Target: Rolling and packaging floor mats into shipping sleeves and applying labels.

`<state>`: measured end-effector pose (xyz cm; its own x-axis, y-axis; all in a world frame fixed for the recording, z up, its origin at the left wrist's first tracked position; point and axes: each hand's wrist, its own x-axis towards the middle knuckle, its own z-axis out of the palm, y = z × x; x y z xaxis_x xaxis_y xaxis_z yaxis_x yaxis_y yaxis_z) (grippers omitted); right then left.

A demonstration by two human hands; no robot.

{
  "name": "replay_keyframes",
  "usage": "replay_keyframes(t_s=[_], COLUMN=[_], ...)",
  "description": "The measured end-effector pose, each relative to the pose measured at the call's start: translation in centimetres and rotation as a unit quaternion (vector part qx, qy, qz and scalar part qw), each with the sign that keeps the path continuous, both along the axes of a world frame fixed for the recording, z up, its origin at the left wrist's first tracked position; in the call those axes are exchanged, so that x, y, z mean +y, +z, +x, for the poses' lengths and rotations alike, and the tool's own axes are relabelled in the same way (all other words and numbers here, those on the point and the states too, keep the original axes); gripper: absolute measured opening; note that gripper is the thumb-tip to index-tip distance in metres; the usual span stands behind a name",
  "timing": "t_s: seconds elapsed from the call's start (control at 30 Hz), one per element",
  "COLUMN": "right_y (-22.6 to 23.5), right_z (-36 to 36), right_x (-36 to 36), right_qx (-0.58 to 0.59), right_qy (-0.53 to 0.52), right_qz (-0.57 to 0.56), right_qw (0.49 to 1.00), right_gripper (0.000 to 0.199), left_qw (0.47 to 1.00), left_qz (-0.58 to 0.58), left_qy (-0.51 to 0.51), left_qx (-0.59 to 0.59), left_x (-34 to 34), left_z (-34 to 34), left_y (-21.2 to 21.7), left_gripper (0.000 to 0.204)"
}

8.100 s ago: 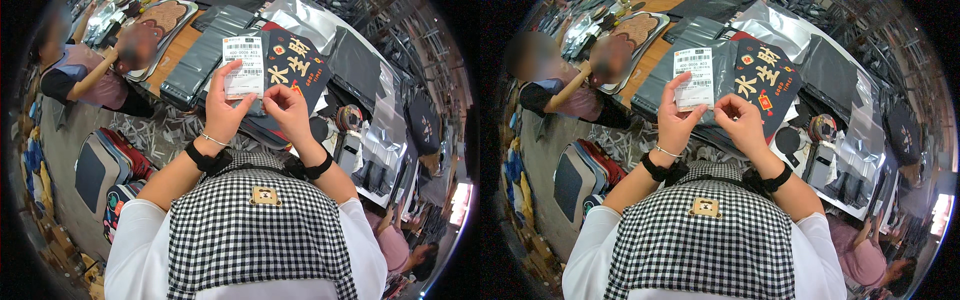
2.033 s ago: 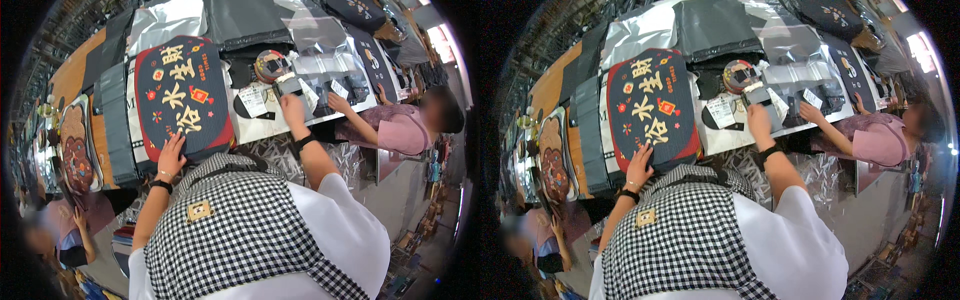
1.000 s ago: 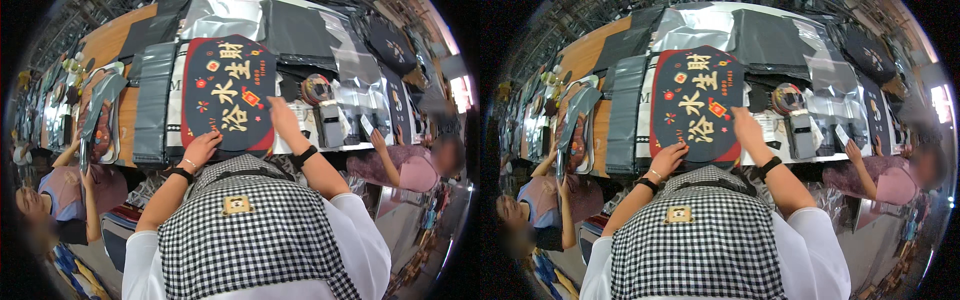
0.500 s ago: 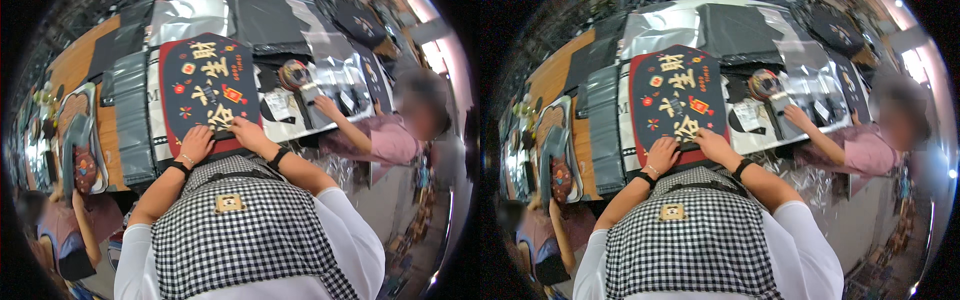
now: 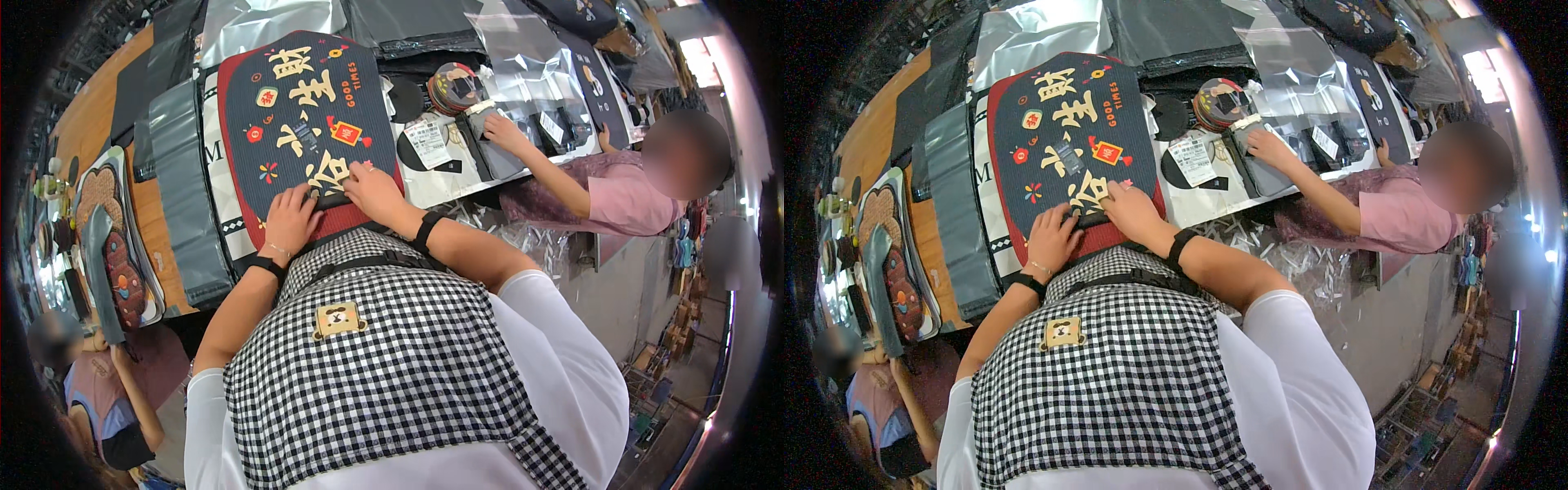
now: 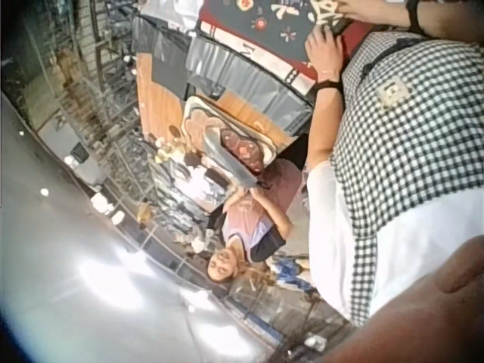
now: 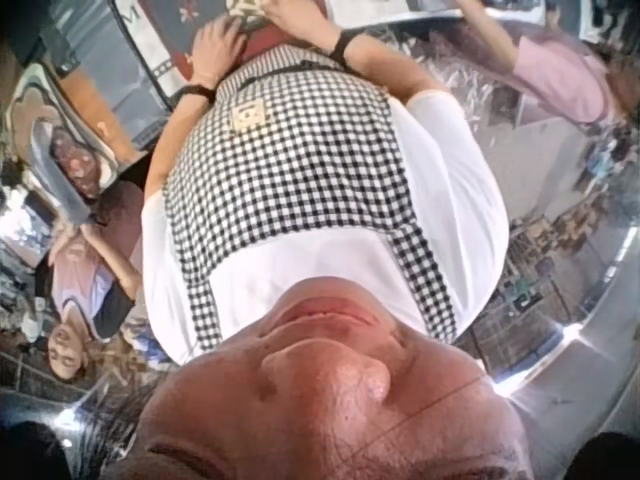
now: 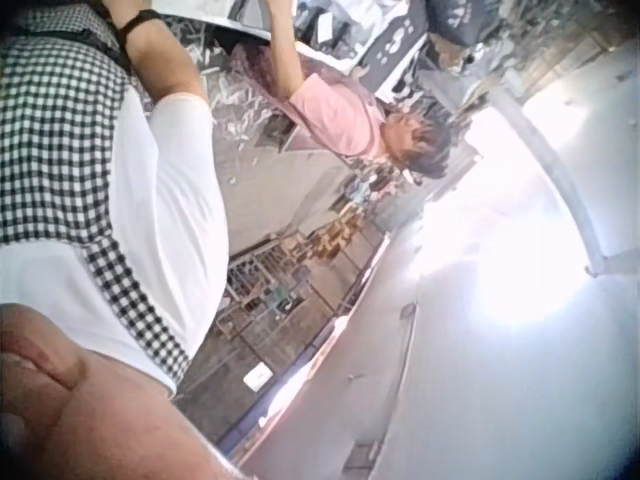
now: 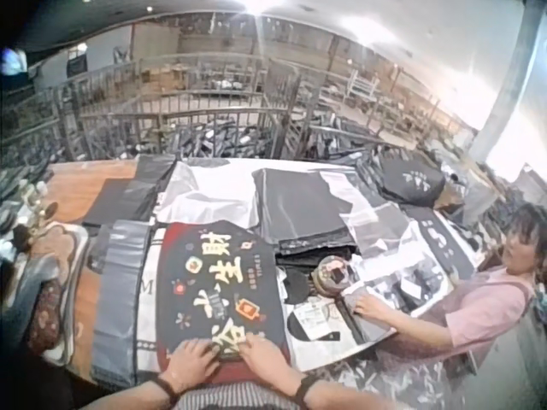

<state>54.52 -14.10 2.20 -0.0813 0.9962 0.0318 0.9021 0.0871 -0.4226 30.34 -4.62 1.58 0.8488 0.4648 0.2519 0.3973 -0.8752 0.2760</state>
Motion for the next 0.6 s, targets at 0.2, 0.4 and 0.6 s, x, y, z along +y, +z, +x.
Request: replay_keyframes(t_s=[0.2, 0.4, 0.6], right_y=[-1.2, -2.1, -2.0], right_z=[1.1, 1.0, 3.8], right_x=[-3.8, 0.3, 8.1], right_qx=[-0.117, -0.122, -0.133], right_qy=[0.099, -0.02, -0.065], right_qz=[0.002, -0.013, 0.026], right_qw=[0.988, 0.992, 0.989], right_gripper=[0.068, 0.095, 0.09], left_qw=[0.999, 0.986, 0.988], left_qz=[0.019, 0.011, -0.086], left_qy=[0.016, 0.16, 0.071], left_qx=[0.048, -0.034, 0.102], left_x=[0.5, 3.3, 4.1], left_z=[-1.1, 2.4, 4.1], left_y=[-2.1, -0.8, 0.8], left_gripper=[0.038, 0.054, 0.071])
